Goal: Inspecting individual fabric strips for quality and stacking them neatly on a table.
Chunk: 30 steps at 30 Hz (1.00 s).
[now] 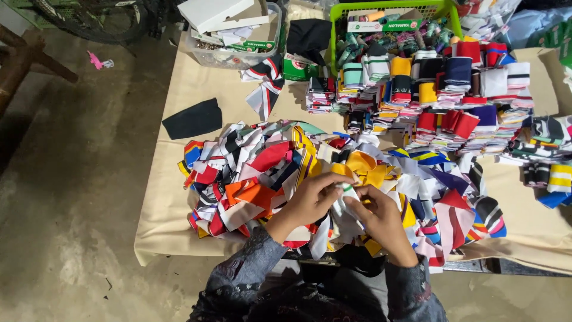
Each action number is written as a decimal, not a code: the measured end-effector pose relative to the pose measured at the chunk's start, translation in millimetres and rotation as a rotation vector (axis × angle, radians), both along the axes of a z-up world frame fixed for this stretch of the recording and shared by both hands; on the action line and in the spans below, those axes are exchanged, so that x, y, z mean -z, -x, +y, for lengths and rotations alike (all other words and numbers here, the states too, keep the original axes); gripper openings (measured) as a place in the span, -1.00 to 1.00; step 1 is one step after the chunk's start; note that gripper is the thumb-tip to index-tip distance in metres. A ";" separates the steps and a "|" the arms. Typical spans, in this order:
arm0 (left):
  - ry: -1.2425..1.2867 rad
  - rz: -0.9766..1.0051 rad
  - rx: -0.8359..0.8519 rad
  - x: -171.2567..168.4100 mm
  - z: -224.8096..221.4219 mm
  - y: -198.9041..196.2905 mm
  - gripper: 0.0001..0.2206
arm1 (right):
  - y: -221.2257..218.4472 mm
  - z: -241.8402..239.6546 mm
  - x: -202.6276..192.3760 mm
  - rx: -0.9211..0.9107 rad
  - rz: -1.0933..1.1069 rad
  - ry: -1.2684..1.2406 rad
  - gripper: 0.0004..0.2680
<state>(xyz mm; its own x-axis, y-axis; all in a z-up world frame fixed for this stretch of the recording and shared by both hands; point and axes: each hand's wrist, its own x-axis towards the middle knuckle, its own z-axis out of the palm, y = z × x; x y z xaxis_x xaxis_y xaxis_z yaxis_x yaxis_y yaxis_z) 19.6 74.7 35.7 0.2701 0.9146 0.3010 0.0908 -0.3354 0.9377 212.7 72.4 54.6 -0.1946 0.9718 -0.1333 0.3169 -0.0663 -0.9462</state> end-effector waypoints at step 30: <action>-0.126 0.054 -0.344 -1.5 -64.4 -28.1 -0.82 | 27.2 -58.0 50.7 0.130 0.278 0.143 -0.79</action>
